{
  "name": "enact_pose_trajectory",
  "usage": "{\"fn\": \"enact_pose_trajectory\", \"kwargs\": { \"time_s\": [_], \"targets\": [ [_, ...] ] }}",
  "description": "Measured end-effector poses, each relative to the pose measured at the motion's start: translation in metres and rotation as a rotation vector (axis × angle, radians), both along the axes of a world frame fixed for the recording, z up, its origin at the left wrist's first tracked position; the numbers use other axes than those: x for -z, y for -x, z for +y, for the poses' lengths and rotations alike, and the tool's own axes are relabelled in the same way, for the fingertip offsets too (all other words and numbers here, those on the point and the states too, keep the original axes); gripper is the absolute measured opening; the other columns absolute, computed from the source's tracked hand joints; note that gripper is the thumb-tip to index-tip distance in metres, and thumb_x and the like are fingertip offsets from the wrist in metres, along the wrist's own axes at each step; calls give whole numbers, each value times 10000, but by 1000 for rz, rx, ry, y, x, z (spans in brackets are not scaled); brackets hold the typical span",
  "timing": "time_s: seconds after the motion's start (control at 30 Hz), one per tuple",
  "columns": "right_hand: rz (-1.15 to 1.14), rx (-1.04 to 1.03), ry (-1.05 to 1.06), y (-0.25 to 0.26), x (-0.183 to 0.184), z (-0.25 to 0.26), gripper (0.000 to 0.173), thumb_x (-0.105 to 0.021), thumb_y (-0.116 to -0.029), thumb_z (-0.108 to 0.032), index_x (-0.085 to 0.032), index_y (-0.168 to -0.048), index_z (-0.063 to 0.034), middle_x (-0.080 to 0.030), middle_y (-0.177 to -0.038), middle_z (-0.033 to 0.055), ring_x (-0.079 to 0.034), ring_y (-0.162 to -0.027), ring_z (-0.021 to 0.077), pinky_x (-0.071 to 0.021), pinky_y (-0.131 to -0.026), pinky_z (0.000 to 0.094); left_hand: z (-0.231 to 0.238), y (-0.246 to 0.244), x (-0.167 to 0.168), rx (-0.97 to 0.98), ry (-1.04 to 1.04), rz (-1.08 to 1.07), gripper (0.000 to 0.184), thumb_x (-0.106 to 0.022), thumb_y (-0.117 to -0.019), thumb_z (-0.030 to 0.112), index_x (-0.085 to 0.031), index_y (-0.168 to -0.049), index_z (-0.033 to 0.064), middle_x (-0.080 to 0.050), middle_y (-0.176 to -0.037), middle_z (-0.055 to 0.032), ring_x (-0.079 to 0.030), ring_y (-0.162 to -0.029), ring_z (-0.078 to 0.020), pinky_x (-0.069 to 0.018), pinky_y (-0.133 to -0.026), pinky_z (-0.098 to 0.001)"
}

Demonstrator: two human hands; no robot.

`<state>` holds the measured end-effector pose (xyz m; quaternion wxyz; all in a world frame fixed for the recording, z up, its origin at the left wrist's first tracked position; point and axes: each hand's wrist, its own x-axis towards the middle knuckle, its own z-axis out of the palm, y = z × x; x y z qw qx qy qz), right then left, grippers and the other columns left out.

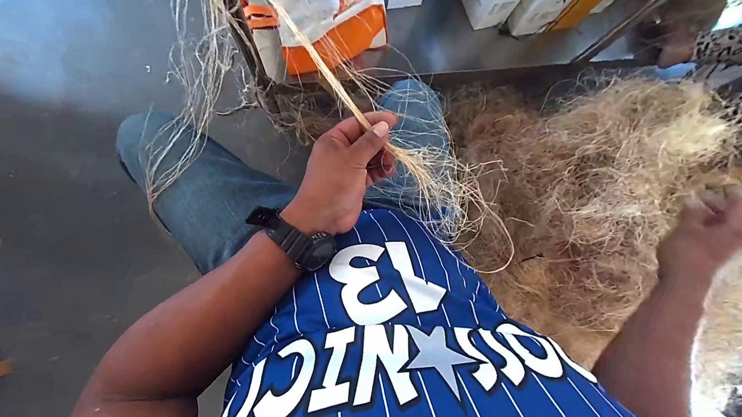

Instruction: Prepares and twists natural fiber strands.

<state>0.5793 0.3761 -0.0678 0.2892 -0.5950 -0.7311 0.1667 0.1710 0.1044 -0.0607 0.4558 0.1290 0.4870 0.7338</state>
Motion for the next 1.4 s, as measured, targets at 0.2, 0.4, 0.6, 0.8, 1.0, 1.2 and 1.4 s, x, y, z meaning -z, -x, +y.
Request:
{"fn": "enact_pose_trajectory", "kwargs": {
  "time_s": [0.2, 0.4, 0.6, 0.8, 1.0, 1.2, 1.4],
  "targets": [
    [116, -1001, -35, 220, -44, -99, 319, -600, -1033, -240, -703, -1224, -6, -717, -1092, 121, -695, -936, 157, -604, -835, 355, -3, 2, 2, 10, -1, 71, 212, -588, -1037, 83, -638, -1231, 17, -658, -910, -68, -646, -761, -146, -593, -775, -321],
    [20, -1293, -85, 289, -37, -131, 209, -579, -1044, -202, -753, -1037, -86, -724, -983, 60, -691, -881, 159, -584, -792, 371, -11, 7, 3, 32, -6, 133, 218, -560, -1044, 61, -629, -1239, -8, -660, -942, -80, -645, -781, -144, -587, -785, -317],
    [95, -1306, 86, 228, -35, -110, 171, -608, -1008, -136, -736, -952, -38, -668, -899, 35, -623, -795, 89, -551, -716, 272, -7, 3, 3, -24, -28, 107, 215, -565, -1044, 66, -638, -1232, -8, -657, -888, -69, -642, -728, -141, -592, -738, -304],
    [-811, -852, 484, 129, -17, -56, 150, -652, -1003, -189, -779, -1009, -109, -733, -975, 172, -688, -957, 400, -498, -860, 716, -8, 4, 1, -57, -52, 90, 166, -562, -1045, 61, -643, -1176, 1, -657, -908, -76, -654, -760, -149, -597, -760, -314],
    [-876, -385, 507, 95, -13, -21, 249, -667, -979, -253, -756, -1167, -116, -708, -1154, 254, -638, -1114, 508, -422, -931, 795, -6, 2, 3, 6, -60, 100, 186, -581, -1026, 33, -620, -1205, -3, -662, -981, -89, -670, -822, -166, -602, -802, -327],
    [18, -915, -38, 157, -62, -73, 264, -608, -1024, -179, -698, -1186, 10, -687, -1198, 143, -678, -1060, 186, -580, -947, 386, -7, 4, 5, 35, -36, 149, 299, -618, -984, -22, -602, -1281, 1, -653, -1017, -86, -667, -863, -165, -599, -829, -329],
    [127, -1320, -12, 272, -37, -121, 189, -633, -1004, -154, -750, -1117, -56, -729, -1120, 67, -700, -1010, 140, -610, -892, 343, -10, 4, 8, 54, -48, 238, 451, -660, -948, -43, -535, -1379, -5, -656, -1009, -75, -669, -891, -171, -602, -865, -354]
  ]
}}
